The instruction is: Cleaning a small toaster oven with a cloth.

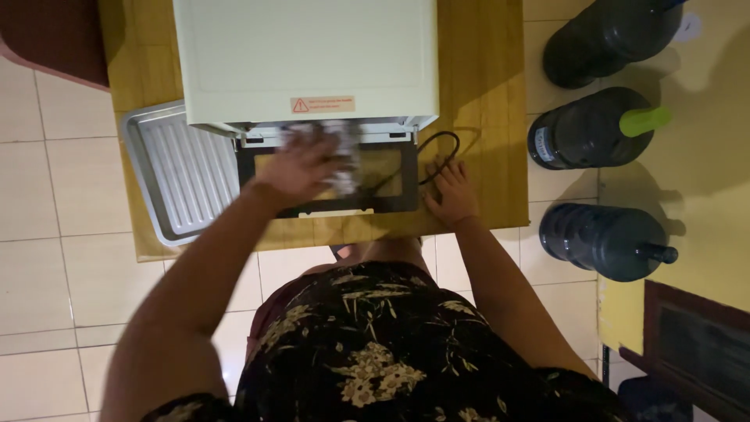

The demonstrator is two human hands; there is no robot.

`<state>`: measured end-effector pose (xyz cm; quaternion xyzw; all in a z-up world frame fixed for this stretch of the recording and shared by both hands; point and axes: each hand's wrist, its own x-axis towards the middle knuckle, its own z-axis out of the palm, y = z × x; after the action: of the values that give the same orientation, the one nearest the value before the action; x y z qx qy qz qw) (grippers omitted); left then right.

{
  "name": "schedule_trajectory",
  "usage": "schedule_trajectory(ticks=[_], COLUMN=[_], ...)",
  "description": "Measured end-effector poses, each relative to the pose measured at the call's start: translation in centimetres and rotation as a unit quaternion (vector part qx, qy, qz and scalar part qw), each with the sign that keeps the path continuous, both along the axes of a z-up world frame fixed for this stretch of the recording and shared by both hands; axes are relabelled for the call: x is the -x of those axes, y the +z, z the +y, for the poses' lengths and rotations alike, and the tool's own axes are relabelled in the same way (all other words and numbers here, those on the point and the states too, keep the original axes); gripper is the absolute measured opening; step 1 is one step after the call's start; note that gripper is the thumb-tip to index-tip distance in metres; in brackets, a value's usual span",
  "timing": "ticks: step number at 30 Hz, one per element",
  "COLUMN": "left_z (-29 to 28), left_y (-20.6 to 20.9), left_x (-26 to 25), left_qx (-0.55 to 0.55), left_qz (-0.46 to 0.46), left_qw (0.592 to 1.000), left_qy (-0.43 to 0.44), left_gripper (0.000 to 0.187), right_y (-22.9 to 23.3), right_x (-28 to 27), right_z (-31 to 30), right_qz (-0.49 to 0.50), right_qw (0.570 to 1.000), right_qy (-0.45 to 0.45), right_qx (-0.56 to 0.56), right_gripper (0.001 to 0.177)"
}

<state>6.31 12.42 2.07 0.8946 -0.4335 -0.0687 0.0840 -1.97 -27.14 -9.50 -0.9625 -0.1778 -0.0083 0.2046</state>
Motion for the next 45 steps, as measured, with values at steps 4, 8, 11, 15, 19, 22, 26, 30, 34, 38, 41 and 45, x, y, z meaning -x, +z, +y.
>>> schedule_trajectory(ticks=[4,8,11,15,19,22,26,30,34,38,41,45], left_z=[6.6,6.1,0.8,-9.2,-12.2,-9.8,-0.6,9.1,8.3,0.9,-6.4,-12.3], left_y=[2.3,1.5,-0.6,-1.0,0.8,2.0,0.5,0.5,1.7,0.6,1.3,-0.1], left_x=[1.1,1.8,1.8,1.7,1.9,2.7,4.0,5.7,6.4,5.7,5.1,5.4], left_qx=[0.036,-0.014,0.037,0.000,-0.022,-0.058,0.014,-0.006,-0.048,-0.028,-0.030,-0.040], left_qz=[-0.023,-0.038,-0.031,0.064,0.139,0.210,0.032,-0.005,0.011,0.039,0.062,0.139], left_qw=[0.999,0.999,0.998,0.995,0.986,0.974,0.998,1.000,0.999,0.998,0.993,0.984], left_qy=[0.024,0.002,-0.050,-0.079,-0.085,-0.062,-0.056,0.002,0.018,-0.043,-0.099,-0.106], left_gripper=[0.058,0.060,0.065,0.072,0.069,0.064,0.059,0.063,0.072,0.069,0.065,0.069], right_y=[-0.1,-0.5,-0.7,-0.5,-2.7,-2.5,-1.1,-1.3,-0.7,-0.9,-1.7,-4.0], right_x=[-0.1,0.0,-0.2,-0.4,-0.3,0.3,-0.1,0.1,-0.1,-0.3,-0.3,-0.3], right_z=[-0.2,-0.2,-0.2,-0.3,-1.1,-0.9,-0.2,-0.3,-0.2,-0.2,-0.3,-1.3], right_qz=[0.003,-0.005,-0.009,-0.001,0.018,0.060,-0.013,-0.027,-0.024,0.019,0.000,-0.030], right_qw=[1.000,1.000,1.000,1.000,0.999,0.995,1.000,0.999,1.000,1.000,1.000,0.999], right_qy=[-0.003,0.001,-0.004,0.005,0.003,-0.004,0.009,0.000,0.004,-0.004,0.003,0.021], right_qx=[0.001,0.011,0.006,0.012,0.041,0.082,-0.026,-0.026,-0.020,-0.006,-0.013,0.029], right_gripper=[0.071,0.070,0.070,0.069,0.058,0.053,0.066,0.065,0.066,0.065,0.065,0.056])
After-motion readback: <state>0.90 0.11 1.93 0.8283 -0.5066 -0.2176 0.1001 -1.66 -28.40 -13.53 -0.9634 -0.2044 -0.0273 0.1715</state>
